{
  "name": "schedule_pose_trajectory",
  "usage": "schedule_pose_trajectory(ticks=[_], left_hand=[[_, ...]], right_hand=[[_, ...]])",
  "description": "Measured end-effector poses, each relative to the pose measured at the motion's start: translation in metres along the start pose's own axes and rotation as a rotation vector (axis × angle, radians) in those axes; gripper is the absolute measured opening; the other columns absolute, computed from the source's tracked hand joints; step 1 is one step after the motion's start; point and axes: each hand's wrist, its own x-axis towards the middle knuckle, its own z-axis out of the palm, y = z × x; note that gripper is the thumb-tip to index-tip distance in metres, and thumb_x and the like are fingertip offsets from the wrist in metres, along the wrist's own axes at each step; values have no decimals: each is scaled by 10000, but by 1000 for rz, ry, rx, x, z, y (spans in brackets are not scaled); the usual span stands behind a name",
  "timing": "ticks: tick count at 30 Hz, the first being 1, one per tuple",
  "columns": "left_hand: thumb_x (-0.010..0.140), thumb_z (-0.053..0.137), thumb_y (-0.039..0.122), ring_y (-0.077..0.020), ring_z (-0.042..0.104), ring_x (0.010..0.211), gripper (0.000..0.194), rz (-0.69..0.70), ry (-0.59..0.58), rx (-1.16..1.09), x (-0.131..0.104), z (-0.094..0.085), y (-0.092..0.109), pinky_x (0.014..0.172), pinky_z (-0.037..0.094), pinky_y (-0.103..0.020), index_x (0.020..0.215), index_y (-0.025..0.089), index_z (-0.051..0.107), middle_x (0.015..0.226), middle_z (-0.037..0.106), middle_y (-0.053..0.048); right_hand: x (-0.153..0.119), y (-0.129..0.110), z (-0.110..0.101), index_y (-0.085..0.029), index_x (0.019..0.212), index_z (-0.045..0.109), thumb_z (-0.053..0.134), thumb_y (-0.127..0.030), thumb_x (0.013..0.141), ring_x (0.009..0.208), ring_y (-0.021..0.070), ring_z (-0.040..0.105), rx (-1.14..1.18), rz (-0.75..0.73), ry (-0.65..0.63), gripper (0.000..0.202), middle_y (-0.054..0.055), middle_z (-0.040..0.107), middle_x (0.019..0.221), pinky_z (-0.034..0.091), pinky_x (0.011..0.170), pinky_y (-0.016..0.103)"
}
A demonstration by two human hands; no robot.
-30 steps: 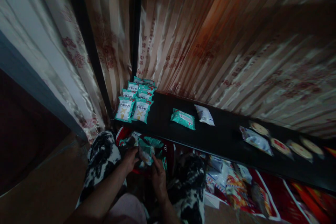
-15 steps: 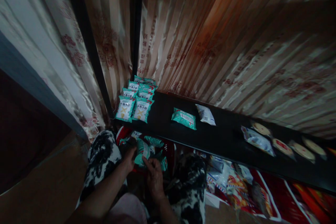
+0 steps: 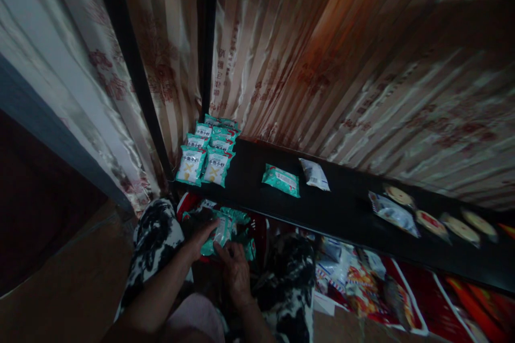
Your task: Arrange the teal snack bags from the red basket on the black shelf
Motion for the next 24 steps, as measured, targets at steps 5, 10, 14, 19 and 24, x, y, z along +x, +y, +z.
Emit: schedule_pose_trajectory(ticks=[5, 10, 14, 19, 24], left_hand=[[579, 728, 559, -262, 629, 973, 583, 9, -20, 64, -4, -2, 3, 793, 491, -330, 1007, 170, 659, 971, 705, -90], [549, 754, 535, -261, 646, 906, 559, 16, 38, 24, -6, 0, 4, 763, 495, -335, 950, 155, 670, 900, 714, -90], [548, 773, 478, -241, 657, 845, 496, 84, 44, -35, -6, 2, 5, 749, 496, -324, 922, 167, 674, 871, 715, -71], [535, 776, 493, -238, 657, 854, 566, 132, 47, -101, -7, 4, 4, 755, 502, -333, 983, 172, 647, 916, 710, -72], [498, 797, 488, -227, 654, 871, 580, 125, 74, -128, -10, 6, 3, 763, 496, -307, 954, 162, 646, 933, 706, -72]], right_hand=[[-1, -2, -2, -398, 1196, 572, 518, -21, 769, 817, 190, 488, 4, 29, -22, 572, 31, 574, 891, 409, 690, 285], [1, -5, -5, -393, 1171, 591, 510, -46, 794, 802, 192, 484, 9, 6, -53, 519, 33, 559, 861, 411, 683, 300], [2, -8, -7, -334, 1141, 616, 436, 22, 757, 834, 193, 496, 61, 3, -41, 554, 44, 554, 897, 429, 710, 315], [3, -13, -11, -231, 1007, 632, 404, 4, 767, 907, 191, 523, 214, 85, 26, 406, 52, 568, 935, 460, 773, 327], [4, -12, -12, -214, 1030, 598, 427, -166, 882, 930, 197, 547, 221, 184, 136, 232, 64, 605, 948, 462, 824, 363]])
